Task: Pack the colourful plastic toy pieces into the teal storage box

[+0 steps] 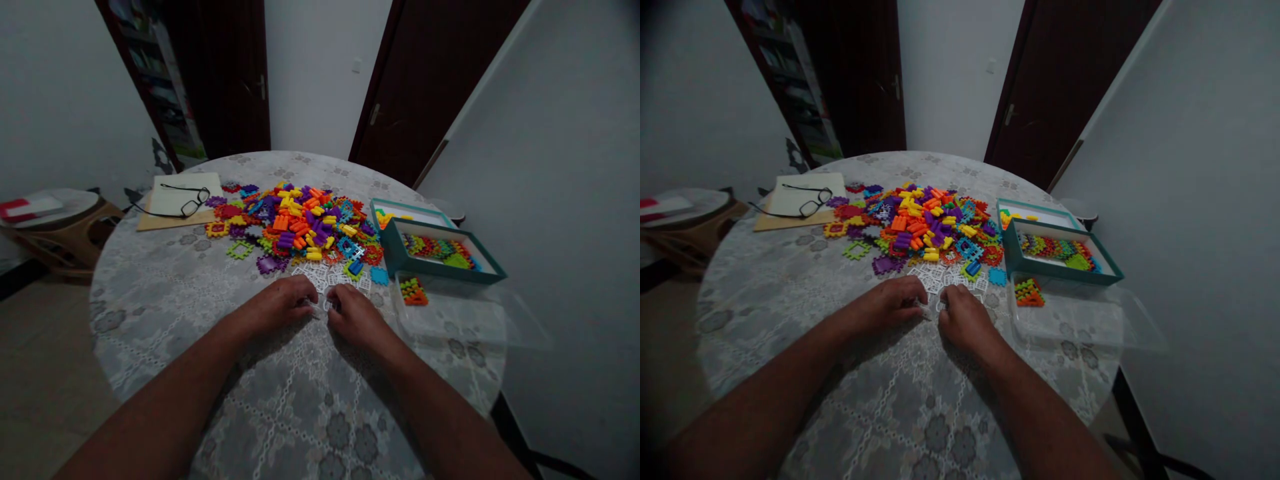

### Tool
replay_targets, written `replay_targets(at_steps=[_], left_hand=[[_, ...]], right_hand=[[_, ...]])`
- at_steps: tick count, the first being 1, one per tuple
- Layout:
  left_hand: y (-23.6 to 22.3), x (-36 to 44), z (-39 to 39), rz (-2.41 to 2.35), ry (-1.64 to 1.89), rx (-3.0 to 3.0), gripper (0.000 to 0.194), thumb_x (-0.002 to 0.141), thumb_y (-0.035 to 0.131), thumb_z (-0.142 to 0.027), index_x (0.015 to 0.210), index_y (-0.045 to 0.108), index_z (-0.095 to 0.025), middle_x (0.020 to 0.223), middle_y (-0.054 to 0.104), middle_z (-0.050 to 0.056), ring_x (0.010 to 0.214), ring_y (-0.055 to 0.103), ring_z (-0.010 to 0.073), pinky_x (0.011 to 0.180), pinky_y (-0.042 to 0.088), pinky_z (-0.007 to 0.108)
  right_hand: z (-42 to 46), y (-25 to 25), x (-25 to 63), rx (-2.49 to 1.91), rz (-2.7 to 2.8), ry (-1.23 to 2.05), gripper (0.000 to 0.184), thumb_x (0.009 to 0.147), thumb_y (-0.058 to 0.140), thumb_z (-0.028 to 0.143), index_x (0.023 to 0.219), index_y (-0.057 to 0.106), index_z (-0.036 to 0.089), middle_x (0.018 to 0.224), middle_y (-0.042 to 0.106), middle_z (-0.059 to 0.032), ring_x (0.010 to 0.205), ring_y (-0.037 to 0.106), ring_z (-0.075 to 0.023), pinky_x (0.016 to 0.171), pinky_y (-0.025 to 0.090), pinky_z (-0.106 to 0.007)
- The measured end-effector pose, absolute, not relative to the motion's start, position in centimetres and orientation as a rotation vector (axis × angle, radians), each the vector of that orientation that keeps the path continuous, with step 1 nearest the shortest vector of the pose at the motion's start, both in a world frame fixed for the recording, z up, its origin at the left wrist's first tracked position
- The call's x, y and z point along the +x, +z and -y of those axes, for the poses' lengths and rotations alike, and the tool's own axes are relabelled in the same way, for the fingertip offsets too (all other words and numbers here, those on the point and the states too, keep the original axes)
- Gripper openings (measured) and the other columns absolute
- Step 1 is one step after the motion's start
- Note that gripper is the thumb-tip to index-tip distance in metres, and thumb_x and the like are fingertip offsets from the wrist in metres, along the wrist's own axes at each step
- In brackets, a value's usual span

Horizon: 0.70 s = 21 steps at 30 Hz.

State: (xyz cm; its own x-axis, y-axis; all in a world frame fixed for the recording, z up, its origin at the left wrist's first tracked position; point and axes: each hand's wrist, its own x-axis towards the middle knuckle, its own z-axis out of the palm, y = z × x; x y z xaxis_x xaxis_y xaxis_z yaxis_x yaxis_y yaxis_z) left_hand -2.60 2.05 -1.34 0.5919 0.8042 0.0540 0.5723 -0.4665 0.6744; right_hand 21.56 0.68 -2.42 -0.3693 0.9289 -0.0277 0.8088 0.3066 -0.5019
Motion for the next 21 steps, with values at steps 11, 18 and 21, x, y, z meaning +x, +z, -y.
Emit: replay_targets(at_steps=[11, 18, 21], left_hand=[[-1.0, -1.6, -1.6, -1.120, 0.426, 2.126, 0.009, 0.095, 0.066, -0.019, 0.103, 0.068, -0.023, 0.104, 0.072, 0.004, 0.091, 0.062, 0.0191, 0.088, 0.048, 0.033], [-1.4, -1.4, -1.6, -1.013, 0.526, 2.146, 0.007, 0.100, 0.068, -0.028, 0.105, 0.067, -0.023, 0.114, 0.071, 0.007, 0.102, 0.063, 0.0217, 0.093, 0.048, 0.035], [-1.6, -1.4, -1.6, -0.979, 0.527, 2.146, 0.009, 0.099, 0.066, -0.027, 0.107, 0.067, -0.023, 0.111, 0.071, 0.006, 0.102, 0.064, 0.0223, 0.094, 0.048, 0.036]], right_hand=[[-0.8, -2.6, 22.1, -1.571, 2.244, 0.651, 0.020, 0.085, 0.070, 0.013, 0.101, 0.064, 0.023, 0.104, 0.069, -0.0060, 0.095, 0.063, -0.0230, 0.084, 0.045, -0.033], [-0.7, -2.1, 21.5, -1.395, 2.147, 0.815, 0.017, 0.089, 0.064, 0.008, 0.096, 0.065, 0.024, 0.091, 0.070, -0.0003, 0.085, 0.063, -0.0186, 0.075, 0.043, -0.029], [-0.7, -2.1, 21.0, -1.259, 2.082, 0.910, 0.015, 0.094, 0.062, 0.011, 0.098, 0.071, 0.023, 0.089, 0.073, 0.0004, 0.085, 0.066, -0.0178, 0.077, 0.045, -0.029]])
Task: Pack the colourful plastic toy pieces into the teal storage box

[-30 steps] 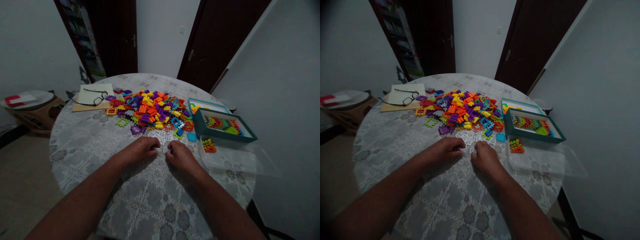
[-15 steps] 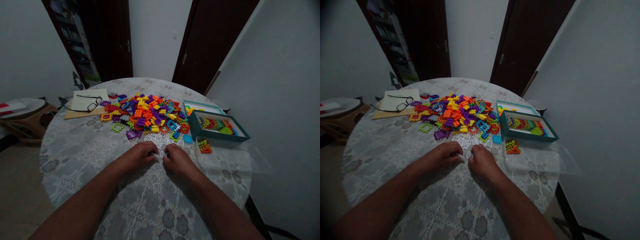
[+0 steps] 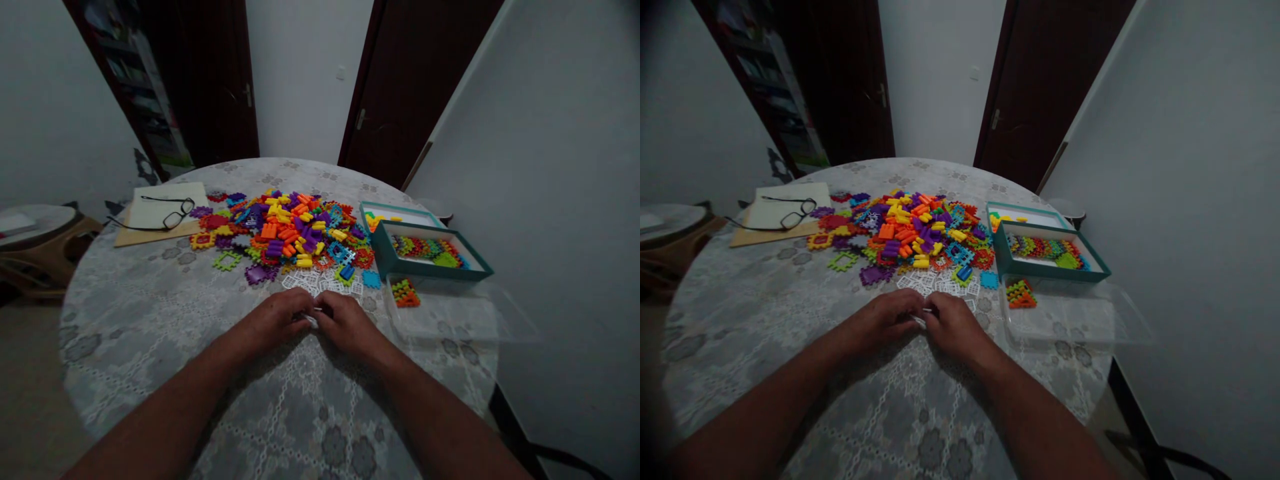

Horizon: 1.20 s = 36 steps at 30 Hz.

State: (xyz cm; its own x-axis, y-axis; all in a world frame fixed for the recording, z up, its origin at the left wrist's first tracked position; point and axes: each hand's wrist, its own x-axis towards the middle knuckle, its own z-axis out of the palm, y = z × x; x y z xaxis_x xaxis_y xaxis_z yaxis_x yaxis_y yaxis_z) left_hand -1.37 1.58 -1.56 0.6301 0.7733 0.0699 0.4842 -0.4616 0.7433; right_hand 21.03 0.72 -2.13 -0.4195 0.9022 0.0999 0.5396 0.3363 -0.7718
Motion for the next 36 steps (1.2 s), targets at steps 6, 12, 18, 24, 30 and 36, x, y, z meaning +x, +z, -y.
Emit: replay_targets(at_steps=[6, 12, 18, 24, 30, 36], left_hand=[[-1.1, -2.5, -1.8, -1.130, 0.494, 2.091, 0.012, 0.099, 0.065, -0.032, 0.106, 0.068, -0.024, 0.099, 0.073, 0.004, 0.093, 0.064, 0.0215, 0.086, 0.047, 0.034], [-0.8, -4.3, -2.7, -1.240, 0.673, 1.991, 0.032, 0.099, 0.064, -0.035, 0.130, 0.063, -0.026, 0.114, 0.075, 0.007, 0.098, 0.068, 0.0232, 0.089, 0.051, 0.037], [-0.5, -5.3, -3.6, -1.306, 0.685, 1.985, 0.015, 0.095, 0.063, -0.029, 0.108, 0.070, -0.024, 0.108, 0.078, 0.008, 0.097, 0.067, 0.0249, 0.090, 0.051, 0.039], [-0.9, -5.3, -3.6, -1.317, 0.574, 2.016, 0.015, 0.093, 0.062, -0.023, 0.106, 0.069, -0.023, 0.106, 0.077, 0.006, 0.096, 0.067, 0.0231, 0.087, 0.047, 0.034], [-1.7, -5.4, -3.6, -1.281, 0.570, 2.036, 0.017, 0.093, 0.065, -0.022, 0.109, 0.070, -0.024, 0.110, 0.077, 0.005, 0.102, 0.067, 0.0235, 0.092, 0.048, 0.035], [-2.1, -4.7, -3.4, -1.223, 0.614, 2.019, 0.017, 0.093, 0.069, -0.019, 0.110, 0.072, -0.023, 0.109, 0.073, 0.006, 0.099, 0.065, 0.0229, 0.093, 0.049, 0.035]], right_hand=[[-1.2, -3.0, 21.1, -1.146, 1.893, 1.217, 0.022, 0.098, 0.059, 0.019, 0.113, 0.074, 0.023, 0.096, 0.079, -0.0007, 0.085, 0.073, -0.0181, 0.080, 0.055, -0.030], [-2.0, -3.9, 21.4, -1.201, 1.971, 0.643, 0.021, 0.099, 0.057, 0.020, 0.112, 0.074, 0.021, 0.112, 0.077, -0.0088, 0.107, 0.072, -0.0232, 0.098, 0.056, -0.038], [-2.9, -4.1, 20.4, -1.230, 2.169, 0.453, 0.036, 0.106, 0.056, 0.023, 0.141, 0.067, 0.020, 0.136, 0.067, -0.0156, 0.129, 0.065, -0.0271, 0.112, 0.053, -0.042], [-3.9, -2.4, 17.9, -1.521, 2.462, 0.299, 0.038, 0.108, 0.061, 0.029, 0.144, 0.066, 0.022, 0.138, 0.063, -0.0164, 0.115, 0.069, -0.0292, 0.097, 0.055, -0.039], [-4.4, -3.5, 18.3, -1.475, 2.358, 0.409, 0.027, 0.101, 0.068, 0.026, 0.127, 0.067, 0.021, 0.129, 0.067, -0.0124, 0.118, 0.066, -0.0264, 0.100, 0.051, -0.036], [-4.2, -4.4, 19.5, -1.271, 2.194, 0.549, 0.031, 0.096, 0.066, 0.021, 0.127, 0.068, 0.022, 0.123, 0.071, -0.0099, 0.112, 0.066, -0.0257, 0.101, 0.052, -0.039]])
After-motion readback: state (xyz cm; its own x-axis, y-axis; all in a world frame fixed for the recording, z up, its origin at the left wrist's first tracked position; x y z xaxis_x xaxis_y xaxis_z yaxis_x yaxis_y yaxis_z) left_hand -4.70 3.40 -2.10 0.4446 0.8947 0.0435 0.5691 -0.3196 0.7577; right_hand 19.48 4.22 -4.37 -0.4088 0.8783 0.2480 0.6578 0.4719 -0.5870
